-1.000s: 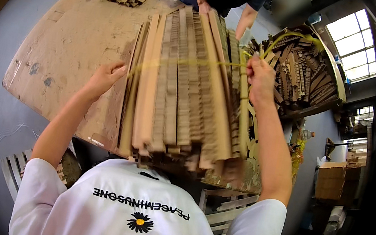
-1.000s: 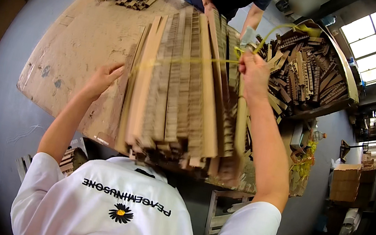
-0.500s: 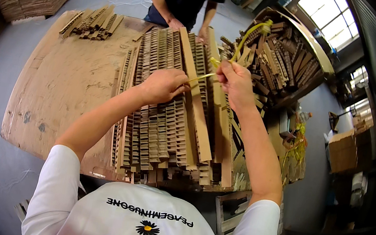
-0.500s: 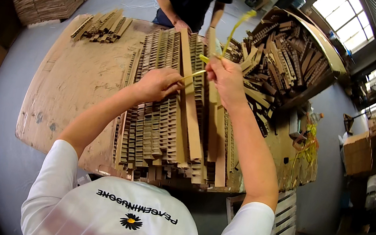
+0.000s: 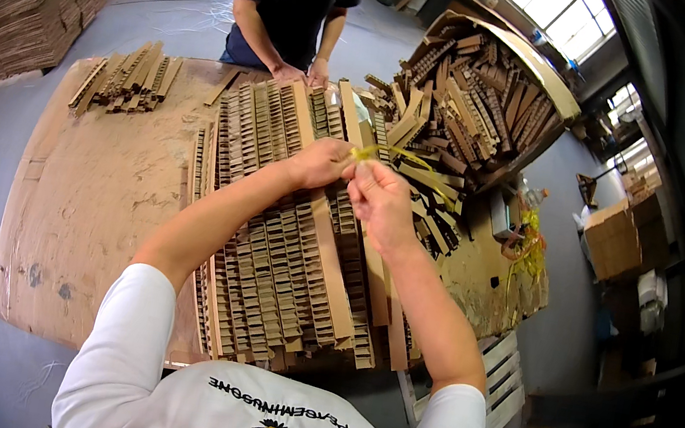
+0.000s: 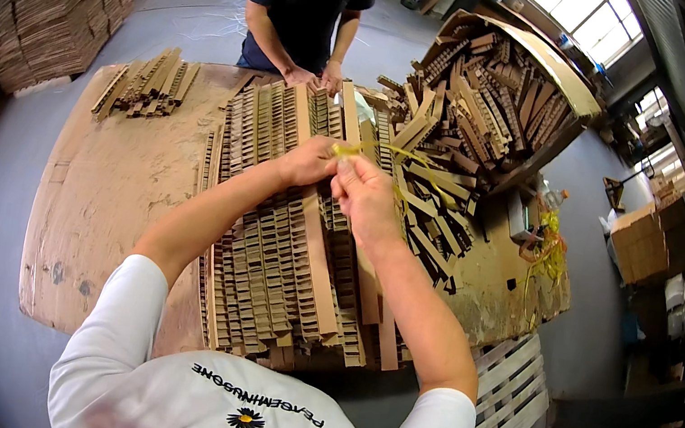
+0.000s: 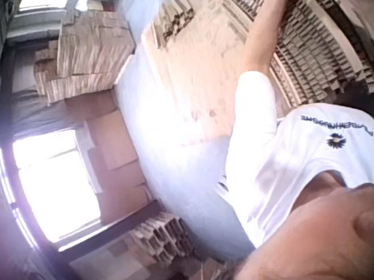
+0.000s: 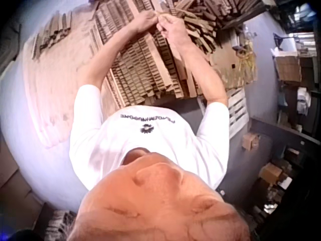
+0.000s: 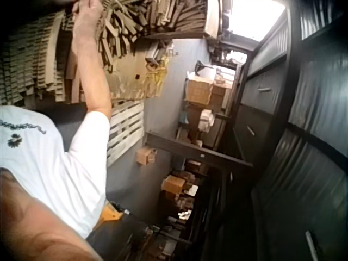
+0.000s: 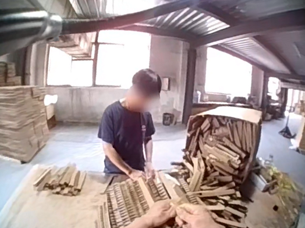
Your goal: The person sorts and stacks corrugated cardboard strips on a table, then uses a yellow strap to bundle the stack. Another person works nearby with similar materials.
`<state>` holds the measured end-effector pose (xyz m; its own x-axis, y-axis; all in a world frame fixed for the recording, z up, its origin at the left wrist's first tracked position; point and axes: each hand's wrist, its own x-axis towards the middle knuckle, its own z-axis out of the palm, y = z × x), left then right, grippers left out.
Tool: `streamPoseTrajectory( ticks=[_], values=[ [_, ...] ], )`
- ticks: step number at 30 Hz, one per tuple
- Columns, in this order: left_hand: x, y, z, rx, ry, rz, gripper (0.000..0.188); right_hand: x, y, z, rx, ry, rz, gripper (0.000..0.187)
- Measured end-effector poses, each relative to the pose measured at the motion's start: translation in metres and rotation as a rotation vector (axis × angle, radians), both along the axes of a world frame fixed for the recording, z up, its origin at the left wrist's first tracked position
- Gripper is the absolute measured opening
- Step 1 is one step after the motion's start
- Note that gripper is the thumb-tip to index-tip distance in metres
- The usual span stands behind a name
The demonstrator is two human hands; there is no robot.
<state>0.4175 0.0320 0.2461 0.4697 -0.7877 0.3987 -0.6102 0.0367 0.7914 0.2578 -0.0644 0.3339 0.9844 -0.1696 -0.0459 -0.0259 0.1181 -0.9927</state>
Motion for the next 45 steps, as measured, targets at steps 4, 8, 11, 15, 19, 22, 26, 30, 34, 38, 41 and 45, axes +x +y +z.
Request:
streamPoseTrajectory(
  ticks=[4,8,11,15,19,22,26,30,34,38,41,45],
  values=[
    [0.002,-0.001,0.009,-0.165,0.356,-0.207,0.049,0.054,-0.032,0.017,-0.171,-0.212,-0.19,0.021],
    [-0.03,-0.002,0.022,-0.216,0.625,-0.194,0.05,0.08,-0.021,0.026,-0.659,-0.075,-0.043,0.02],
    [-0.01,0.008,0.025,0.05,0.401,-0.11,0.05,0.085,-0.029,0.042,-0.746,-0.059,0.051,0.021],
    [-0.036,0.066,0.01,-0.199,0.371,0.16,0.051,0.038,-0.078,0.02,-0.648,-0.222,-0.309,0.042],
    [-0.037,0.119,0.003,-0.368,0.337,0.133,0.052,-0.008,-0.169,-0.031,-0.433,0.027,-0.474,0.083],
    [-0.05,0.129,0.005,-0.474,0.306,0.161,0.051,0.026,-0.084,-0.072,-0.824,0.107,-0.092,0.087],
    [-0.053,0.162,-0.004,-0.685,0.421,0.161,0.046,0.036,-0.007,-0.057,-0.937,0.016,0.168,0.082],
    [-0.044,0.155,-0.007,-0.714,0.542,0.195,0.047,-0.02,-0.059,-0.027,-0.472,-0.127,-0.124,0.07],
    [-0.042,0.142,0.006,-0.466,0.506,0.362,0.052,-0.14,-0.038,-0.04,-0.626,-0.339,-0.386,0.059],
    [-0.035,0.136,0.001,-0.543,0.548,0.221,0.047,-0.263,0.041,-0.068,-1.006,-0.524,-0.687,0.055],
    [-0.033,0.132,-0.004,-0.544,0.607,0.113,0.051,-0.257,0.074,-0.083,-1.175,-0.394,-0.692,0.049],
    [-0.033,0.135,-0.001,-0.528,0.661,0.103,0.049,-0.213,0.077,-0.059,-1.052,-0.332,-0.529,0.034]
  ],
)
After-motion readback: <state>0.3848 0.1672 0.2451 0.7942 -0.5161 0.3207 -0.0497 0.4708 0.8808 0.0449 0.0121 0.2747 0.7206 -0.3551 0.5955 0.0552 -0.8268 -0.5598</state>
